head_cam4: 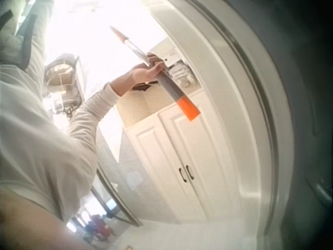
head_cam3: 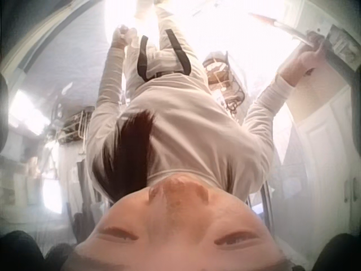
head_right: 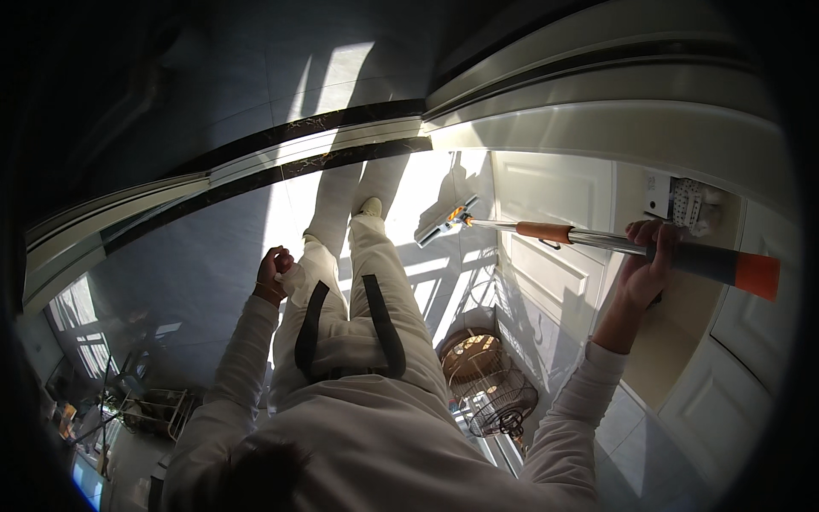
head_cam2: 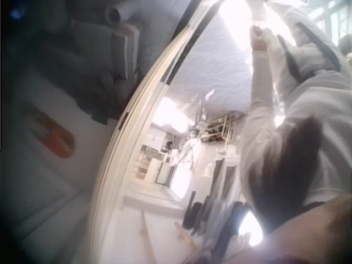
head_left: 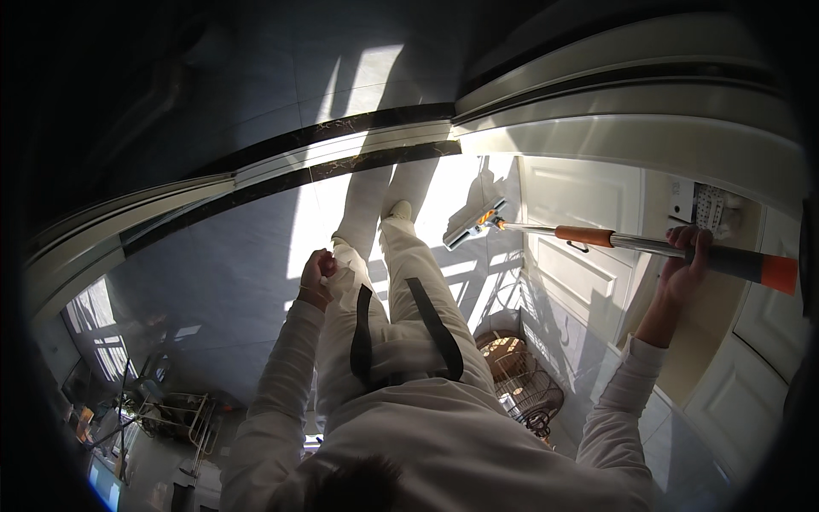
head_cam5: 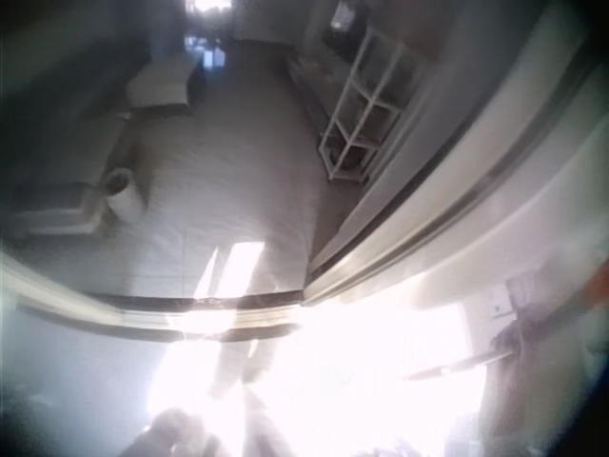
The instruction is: The person cleans a balcony area using a long-handled squeegee. They wipe the window frame, then mop the tiled floor, briefly move a pair of shoes, and rinse the squeegee in a sink before continuing to mop the floor.
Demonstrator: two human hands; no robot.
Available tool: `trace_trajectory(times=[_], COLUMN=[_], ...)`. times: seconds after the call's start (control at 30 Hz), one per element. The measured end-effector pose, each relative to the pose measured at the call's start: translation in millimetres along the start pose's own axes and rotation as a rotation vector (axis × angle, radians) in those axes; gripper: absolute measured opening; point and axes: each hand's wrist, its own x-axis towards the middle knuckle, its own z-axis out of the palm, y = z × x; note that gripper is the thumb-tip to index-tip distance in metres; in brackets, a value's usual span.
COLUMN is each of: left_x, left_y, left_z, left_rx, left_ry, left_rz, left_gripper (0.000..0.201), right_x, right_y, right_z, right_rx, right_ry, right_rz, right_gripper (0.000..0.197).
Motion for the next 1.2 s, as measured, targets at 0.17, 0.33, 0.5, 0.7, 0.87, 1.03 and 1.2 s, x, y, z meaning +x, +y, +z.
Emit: trace_trajectory(times=[0.17, 0.33, 0.5, 0.7, 0.87, 1.03, 1.2], left_x=[7.1, -2.3, 12.0, 36.6, 15.4, 13.9, 79.6], left_y=[-19.0, -24.4, -10.9, 14.9, 44.4, 70.6, 99.8], left_z=[45.5, 74.9, 77.9, 74.9, 81.9, 86.1, 78.3], left_rx=[0.084, 0.12, 0.225, 0.469, 0.319, 0.486, 0.641], left_ry=[-0.057, -0.008, 0.067, -0.003, -0.168, -0.238, -0.395], left_rz=[0.042, -0.048, -0.091, -0.153, -0.59, -0.62, -0.56], left_gripper=[0.02, 0.019, 0.019, 0.021, 0.053, 0.052, 0.052], right_x=[-45.2, -87.5, -136.3, -220.6, -275.7, -272.7, -210.1], right_y=[82.4, 56.7, 7.1, -11.0, 51.6, 126.8, 185.1], right_z=[5.6, -16.9, -22.5, -17.5, -8.8, -35.8, -106.4], right_rx=[-0.021, 0.01, -0.176, -0.283, -0.263, -0.275, -0.101], right_ry=[0.16, -0.199, -0.619, -0.475, 0.254, 0.625, 0.856], right_rz=[0.194, 0.145, 0.26, 0.41, 0.217, 0.215, 0.17], right_gripper=[0.036, 0.034, 0.034, 0.031, 0.028, 0.024, 0.032])
